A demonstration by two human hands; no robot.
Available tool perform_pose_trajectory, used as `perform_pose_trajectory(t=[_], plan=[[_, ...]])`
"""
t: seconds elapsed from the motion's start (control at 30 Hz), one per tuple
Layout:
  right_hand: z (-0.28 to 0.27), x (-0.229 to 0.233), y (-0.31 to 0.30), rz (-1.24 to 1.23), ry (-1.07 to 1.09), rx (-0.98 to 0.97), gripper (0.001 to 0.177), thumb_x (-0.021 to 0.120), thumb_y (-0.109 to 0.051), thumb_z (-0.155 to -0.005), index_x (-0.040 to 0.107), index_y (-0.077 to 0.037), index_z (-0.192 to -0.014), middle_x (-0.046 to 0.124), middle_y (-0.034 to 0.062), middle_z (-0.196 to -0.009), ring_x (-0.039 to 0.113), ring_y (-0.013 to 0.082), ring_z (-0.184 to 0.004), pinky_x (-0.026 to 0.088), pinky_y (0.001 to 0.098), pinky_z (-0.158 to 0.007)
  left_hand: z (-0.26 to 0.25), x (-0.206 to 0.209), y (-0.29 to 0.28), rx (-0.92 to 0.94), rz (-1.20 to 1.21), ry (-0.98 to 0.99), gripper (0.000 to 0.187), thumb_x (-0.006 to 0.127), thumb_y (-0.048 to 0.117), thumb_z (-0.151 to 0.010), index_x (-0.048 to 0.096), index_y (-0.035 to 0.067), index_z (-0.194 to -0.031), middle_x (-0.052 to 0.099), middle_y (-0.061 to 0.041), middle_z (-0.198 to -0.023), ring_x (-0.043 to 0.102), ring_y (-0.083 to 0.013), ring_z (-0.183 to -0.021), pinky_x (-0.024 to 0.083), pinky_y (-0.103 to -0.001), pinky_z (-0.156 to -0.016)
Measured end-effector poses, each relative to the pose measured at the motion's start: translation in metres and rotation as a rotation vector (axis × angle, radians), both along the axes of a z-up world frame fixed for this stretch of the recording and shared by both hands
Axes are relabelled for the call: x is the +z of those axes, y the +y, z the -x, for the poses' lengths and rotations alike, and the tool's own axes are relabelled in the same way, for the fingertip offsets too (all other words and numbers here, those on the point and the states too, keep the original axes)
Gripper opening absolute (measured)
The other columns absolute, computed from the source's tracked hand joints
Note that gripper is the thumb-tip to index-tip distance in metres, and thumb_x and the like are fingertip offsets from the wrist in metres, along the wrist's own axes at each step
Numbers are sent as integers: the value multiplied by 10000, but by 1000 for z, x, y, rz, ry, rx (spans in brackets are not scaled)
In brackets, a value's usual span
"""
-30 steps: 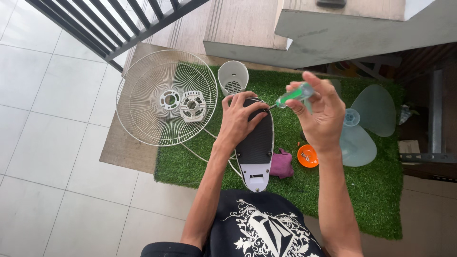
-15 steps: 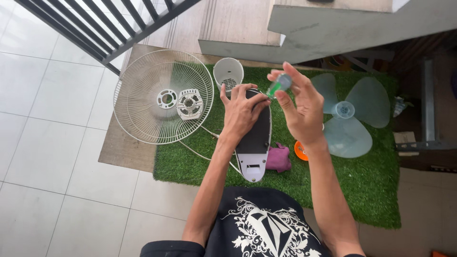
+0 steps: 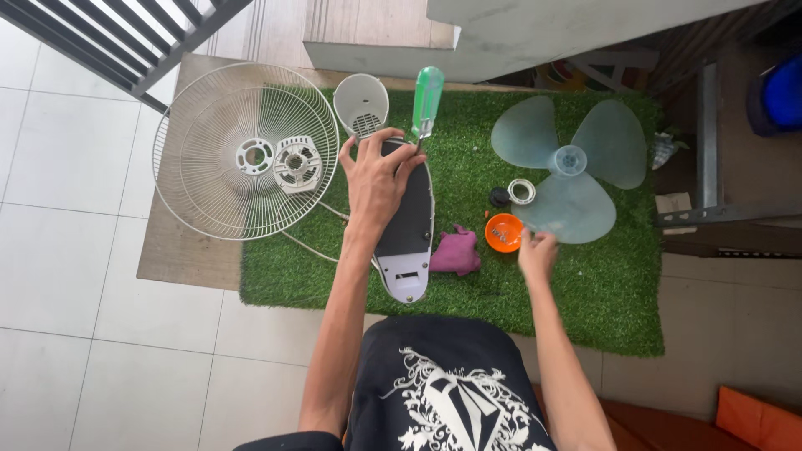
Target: The person disassembles a white pedestal fan by hand and with a screwdriver. They remove the front grille, fan blades, central hub, rear grille, and motor housing, then unscrew the base plate. Parts are placed on a green mat.
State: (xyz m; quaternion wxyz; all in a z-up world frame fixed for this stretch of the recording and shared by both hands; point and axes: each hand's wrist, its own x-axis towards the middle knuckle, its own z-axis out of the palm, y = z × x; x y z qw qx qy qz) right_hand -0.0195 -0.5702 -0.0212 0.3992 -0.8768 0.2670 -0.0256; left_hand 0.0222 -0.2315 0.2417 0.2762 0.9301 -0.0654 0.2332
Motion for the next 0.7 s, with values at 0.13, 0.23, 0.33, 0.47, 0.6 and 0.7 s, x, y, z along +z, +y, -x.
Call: perform_pose_trajectory(t=[0.13, 0.23, 0.33, 0.47, 0.6, 0.7], plan=[[17, -51, 6, -413, 148, -14, 331, 592, -224, -1040, 480, 45, -1196, 715, 191, -955, 748, 252, -711, 601, 347, -581, -1, 4, 2, 6, -10, 16, 169, 728, 358, -954, 796, 217, -1019, 662, -13, -1243, 598, -216, -1188, 284, -541, -1125], [8, -60, 14, -487, 82, -40, 244, 542, -123, -1044, 478, 70, -1180, 719, 216, -963, 760, 265, -712, 629, 345, -582, -2, 5, 1, 13, -6, 16, 174, 729, 354, -950, 795, 209, -1019, 662, -16, -1240, 599, -219, -1182, 287, -535, -1120], [0, -57, 26, -611, 71, -24, 217, 527, -89, -1046, 460, 82, -1163, 710, 233, -962, 762, 278, -720, 639, 362, -592, 2, 7, -1, 21, -13, 19, 176, 724, 346, -946, 791, 205, -1026, 661, -16, -1240, 604, -217, -1181, 291, -532, -1110], [-28, -56, 48, -665, 78, 48, 180, 552, -77, -1017, 496, 58, -1122, 723, 225, -962, 766, 276, -725, 643, 357, -587, -1, 9, -4, 26, -12, 8, 177, 724, 338, -941, 789, 205, -1037, 656, -19, -1241, 602, -222, -1177, 299, -527, -1104], [-83, -58, 72, -669, 81, 116, 168, 544, -85, -1028, 495, 49, -1116, 714, 223, -960, 761, 280, -713, 641, 350, -575, -3, 11, -5, 35, -12, 21, 162, 730, 335, -941, 786, 210, -1028, 653, -18, -1245, 603, -217, -1179, 311, -520, -1103], [-117, -62, 93, -633, 95, 137, 172, 551, -91, -1032, 504, 50, -1118, 719, 219, -959, 757, 268, -720, 625, 341, -566, -4, 13, -5, 30, -22, 35, 169, 731, 321, -929, 785, 204, -1038, 651, -17, -1243, 599, -225, -1178, 321, -516, -1091]])
